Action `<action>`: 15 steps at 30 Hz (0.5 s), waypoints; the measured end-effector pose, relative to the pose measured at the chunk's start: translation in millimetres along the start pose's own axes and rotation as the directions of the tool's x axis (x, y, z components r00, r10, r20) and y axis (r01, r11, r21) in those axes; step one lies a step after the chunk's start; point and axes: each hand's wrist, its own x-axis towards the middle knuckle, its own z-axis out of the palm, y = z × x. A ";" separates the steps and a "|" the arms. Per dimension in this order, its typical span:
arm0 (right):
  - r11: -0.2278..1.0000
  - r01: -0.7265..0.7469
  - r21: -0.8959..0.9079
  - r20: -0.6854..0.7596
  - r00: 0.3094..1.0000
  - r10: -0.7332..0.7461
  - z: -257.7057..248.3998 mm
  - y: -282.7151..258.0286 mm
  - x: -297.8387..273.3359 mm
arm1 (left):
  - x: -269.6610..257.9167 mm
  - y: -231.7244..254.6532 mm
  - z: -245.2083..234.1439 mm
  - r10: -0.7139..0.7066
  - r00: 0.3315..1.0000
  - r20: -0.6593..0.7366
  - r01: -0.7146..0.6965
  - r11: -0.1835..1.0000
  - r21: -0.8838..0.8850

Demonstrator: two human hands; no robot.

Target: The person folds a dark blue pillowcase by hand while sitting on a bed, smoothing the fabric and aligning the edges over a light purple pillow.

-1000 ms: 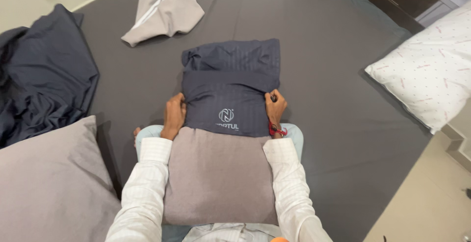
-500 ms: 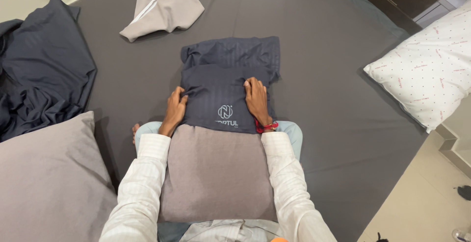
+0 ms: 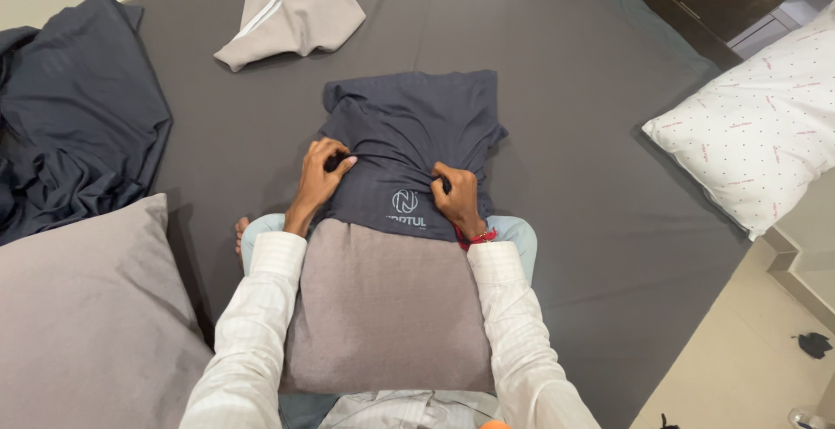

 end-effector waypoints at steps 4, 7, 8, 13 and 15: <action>0.996 -0.044 0.079 -0.056 0.997 0.048 -5.0 -20.2 5.9 | -24.0 -14.0 6.2 -0.074 0.994 0.079 0.070 0.996 0.052; 0.996 -0.034 0.081 -0.045 0.998 0.037 -7.8 -34.0 14.0 | -29.7 -8.2 -2.1 -0.029 0.994 0.101 0.011 0.985 0.175; 0.998 -0.023 0.065 -0.032 0.999 0.026 -7.8 -37.7 16.8 | -28.0 -3.7 -5.5 -0.018 0.996 0.092 -0.005 0.969 0.247; 0.989 -0.039 -0.141 0.105 0.993 0.054 1.0 -47.0 32.0 | -7.0 17.1 -5.5 0.047 0.997 0.062 -0.064 0.952 0.300; 0.993 -0.018 -0.120 0.128 0.991 0.034 13.4 -50.2 37.7 | 2.3 23.3 10.6 0.098 0.995 0.020 -0.100 0.979 0.177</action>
